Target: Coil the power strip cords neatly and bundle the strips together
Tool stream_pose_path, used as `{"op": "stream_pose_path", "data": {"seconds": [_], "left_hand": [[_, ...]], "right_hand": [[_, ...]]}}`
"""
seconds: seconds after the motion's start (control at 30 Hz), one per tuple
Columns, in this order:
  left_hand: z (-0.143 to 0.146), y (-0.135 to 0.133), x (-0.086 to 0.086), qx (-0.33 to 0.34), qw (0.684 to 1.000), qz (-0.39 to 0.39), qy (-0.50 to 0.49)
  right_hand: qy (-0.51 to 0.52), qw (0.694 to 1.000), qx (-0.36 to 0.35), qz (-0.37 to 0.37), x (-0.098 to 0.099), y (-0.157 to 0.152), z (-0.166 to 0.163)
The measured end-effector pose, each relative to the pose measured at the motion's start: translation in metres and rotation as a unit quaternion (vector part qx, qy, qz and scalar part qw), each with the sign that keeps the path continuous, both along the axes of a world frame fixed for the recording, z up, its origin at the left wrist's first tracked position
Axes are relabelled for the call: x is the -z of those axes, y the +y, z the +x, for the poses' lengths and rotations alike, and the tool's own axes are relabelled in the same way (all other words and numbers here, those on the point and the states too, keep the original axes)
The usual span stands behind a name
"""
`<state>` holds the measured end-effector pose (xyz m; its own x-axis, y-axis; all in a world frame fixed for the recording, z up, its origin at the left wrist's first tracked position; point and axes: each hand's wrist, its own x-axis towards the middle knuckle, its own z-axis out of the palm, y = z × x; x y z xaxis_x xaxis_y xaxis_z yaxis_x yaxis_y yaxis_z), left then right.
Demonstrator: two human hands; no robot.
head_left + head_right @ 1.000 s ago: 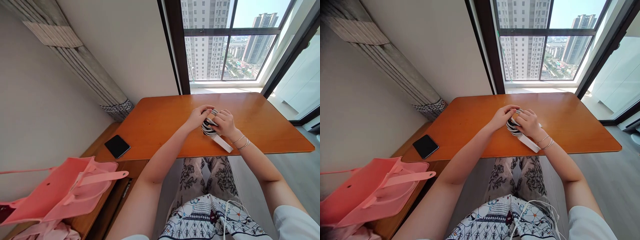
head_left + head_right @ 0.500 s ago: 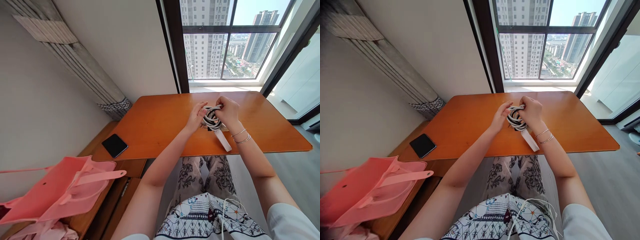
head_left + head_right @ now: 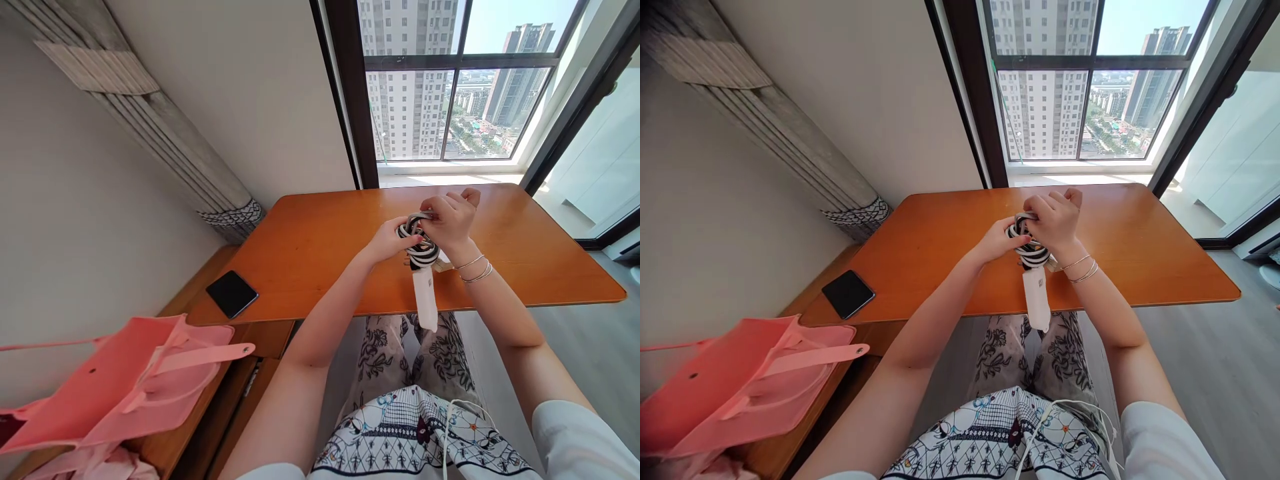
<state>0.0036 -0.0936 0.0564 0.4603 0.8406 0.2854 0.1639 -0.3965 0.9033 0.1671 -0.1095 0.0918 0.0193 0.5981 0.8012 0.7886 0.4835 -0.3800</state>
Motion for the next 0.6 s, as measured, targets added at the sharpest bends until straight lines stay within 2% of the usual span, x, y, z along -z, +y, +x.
{"op": "stream_pose_path", "data": {"seconds": [0.17, 0.3, 0.37, 0.5, 0.6], "left_hand": [[-0.007, 0.004, 0.005, 0.039, 0.997, -0.049, -0.044], [-0.002, 0.011, 0.018, 0.064, 0.978, -0.13, -0.151], [0.003, 0.012, 0.024, 0.049, 0.971, -0.126, -0.199], [0.007, 0.013, 0.031, 0.054, 0.96, -0.086, -0.26], [0.004, 0.013, 0.033, 0.073, 0.952, -0.107, -0.277]], "right_hand": [[-0.085, 0.996, -0.031, -0.009, -0.012, 0.005, 0.0], [-0.096, 0.991, -0.041, -0.083, -0.028, 0.003, -0.004], [-0.119, 0.983, -0.056, -0.129, -0.04, 0.002, -0.006], [-0.155, 0.953, -0.154, -0.209, -0.062, 0.004, -0.01], [-0.078, 0.93, -0.251, -0.257, -0.067, 0.008, -0.013]]}}
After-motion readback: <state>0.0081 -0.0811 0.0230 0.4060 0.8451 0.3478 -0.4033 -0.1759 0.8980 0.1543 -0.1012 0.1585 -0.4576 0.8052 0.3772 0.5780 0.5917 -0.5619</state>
